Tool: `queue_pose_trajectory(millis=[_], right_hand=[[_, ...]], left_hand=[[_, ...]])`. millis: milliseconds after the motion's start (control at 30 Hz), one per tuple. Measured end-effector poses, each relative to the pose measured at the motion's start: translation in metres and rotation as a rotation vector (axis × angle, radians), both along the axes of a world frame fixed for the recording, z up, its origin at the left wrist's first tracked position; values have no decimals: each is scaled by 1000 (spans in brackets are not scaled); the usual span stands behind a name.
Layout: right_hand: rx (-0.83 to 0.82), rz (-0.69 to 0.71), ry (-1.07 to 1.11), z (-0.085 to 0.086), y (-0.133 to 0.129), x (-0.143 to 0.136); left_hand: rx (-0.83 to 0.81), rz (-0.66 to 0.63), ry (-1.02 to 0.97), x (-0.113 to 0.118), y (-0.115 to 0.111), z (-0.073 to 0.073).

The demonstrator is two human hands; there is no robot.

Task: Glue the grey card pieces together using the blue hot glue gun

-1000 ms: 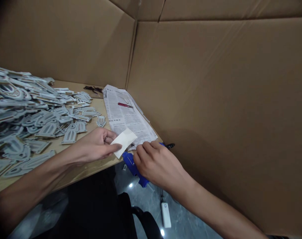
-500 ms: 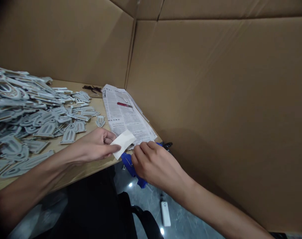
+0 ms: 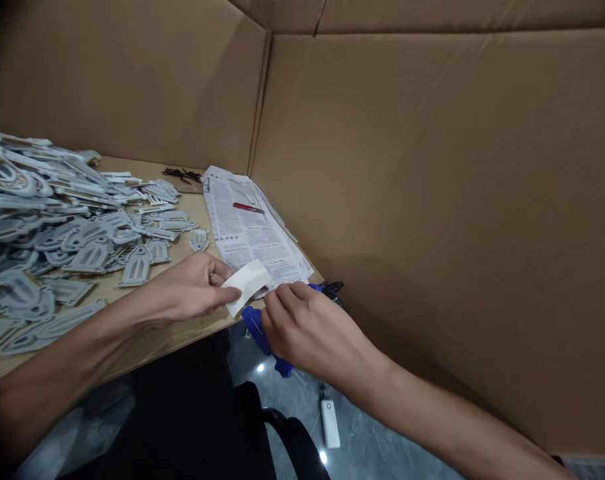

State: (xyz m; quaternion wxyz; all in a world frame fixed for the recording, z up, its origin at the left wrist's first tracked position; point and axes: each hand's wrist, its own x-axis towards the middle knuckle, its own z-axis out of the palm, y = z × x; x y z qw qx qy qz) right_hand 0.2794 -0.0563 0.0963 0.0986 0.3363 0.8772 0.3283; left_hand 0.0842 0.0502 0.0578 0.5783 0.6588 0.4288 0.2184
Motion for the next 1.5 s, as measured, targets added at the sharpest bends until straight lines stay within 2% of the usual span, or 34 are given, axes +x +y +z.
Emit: queue_pose_trajectory(millis=[233, 400, 733, 900, 1033, 1233, 1300, 1433, 1500], right_hand=[[0, -13, 13, 1, 0, -1], [-9, -13, 6, 0, 0, 0], [-2, -3, 22, 0, -1, 0], [5, 1, 54, 0, -1, 1], [6, -2, 61, 1, -1, 2], [-14, -45, 18, 4, -1, 10], [-25, -66, 34, 5, 0, 12], [0, -108, 78, 11, 1, 15], [16, -132, 82, 15, 1, 18]], left_hand=[[77, -76, 11, -1, 0, -3], [113, -44, 47, -1, 4, -9], [135, -93, 67, -1, 3, -4], [211, -54, 100, -4, 8, -11], [213, -23, 126, -4, 7, -10], [181, -49, -12, -2, 3, -6], [213, -12, 2, -2, 4, -8], [331, 153, 123, -2, 9, -11], [327, 193, 103, -4, 11, -9]])
